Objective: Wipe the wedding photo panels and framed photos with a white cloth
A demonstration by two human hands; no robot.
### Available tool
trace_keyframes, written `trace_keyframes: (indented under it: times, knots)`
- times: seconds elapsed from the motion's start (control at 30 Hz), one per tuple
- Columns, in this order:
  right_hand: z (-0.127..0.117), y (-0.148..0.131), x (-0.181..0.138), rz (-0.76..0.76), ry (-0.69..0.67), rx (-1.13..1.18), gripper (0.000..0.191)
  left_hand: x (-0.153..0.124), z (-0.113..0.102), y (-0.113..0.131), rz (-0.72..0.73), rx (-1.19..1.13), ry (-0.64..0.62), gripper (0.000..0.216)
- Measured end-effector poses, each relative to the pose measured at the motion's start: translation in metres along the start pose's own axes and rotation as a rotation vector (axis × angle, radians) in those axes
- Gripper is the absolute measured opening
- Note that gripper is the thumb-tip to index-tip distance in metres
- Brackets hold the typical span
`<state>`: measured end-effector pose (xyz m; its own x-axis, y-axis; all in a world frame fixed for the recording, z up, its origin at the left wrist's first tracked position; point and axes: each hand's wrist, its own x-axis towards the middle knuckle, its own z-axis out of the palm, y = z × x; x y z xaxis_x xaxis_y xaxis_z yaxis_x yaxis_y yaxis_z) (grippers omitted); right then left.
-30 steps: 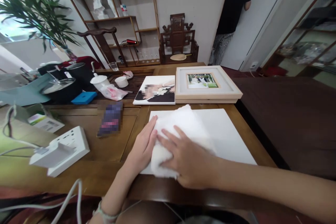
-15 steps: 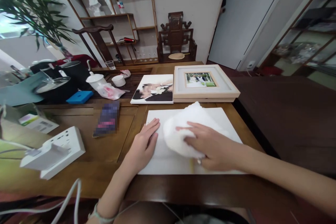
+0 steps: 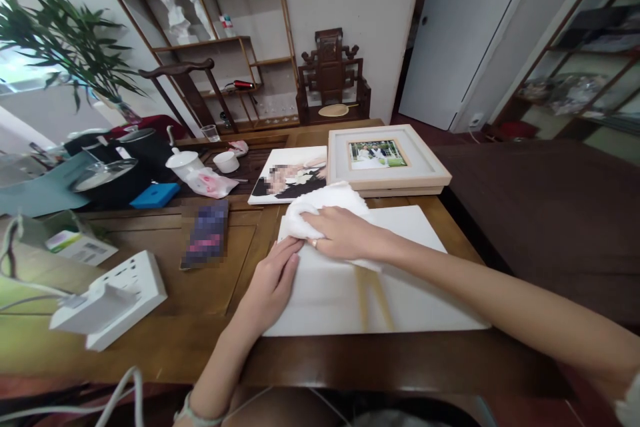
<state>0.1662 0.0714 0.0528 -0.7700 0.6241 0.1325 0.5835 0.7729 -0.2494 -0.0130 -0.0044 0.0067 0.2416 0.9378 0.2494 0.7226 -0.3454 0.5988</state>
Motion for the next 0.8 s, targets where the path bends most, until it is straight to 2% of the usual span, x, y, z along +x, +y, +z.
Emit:
trace_keyframes:
  times: [0.2,0.3,0.43,0.53,0.8]
  knots:
    - [-0.015,0.030,-0.067,0.179,-0.020,-0.068,0.039,0.000,0.003,-0.005,-0.007,-0.024,0.003,0.040]
    - [-0.025,0.046,-0.101,0.312,-0.039,-0.084,0.035,0.000,0.004,-0.005,-0.003,-0.010,0.012,0.041]
    - [-0.033,0.056,-0.119,0.431,-0.043,-0.075,0.028,0.000,0.005,-0.005,0.000,-0.003,0.016,0.042]
    - [-0.032,0.048,-0.099,0.330,-0.033,-0.052,0.033,0.000,0.005,-0.004,0.000,-0.003,0.021,0.042]
    - [-0.016,0.005,0.014,0.063,-0.053,0.071,0.031,0.000,0.002,-0.002,-0.007,0.005,0.019,0.039]
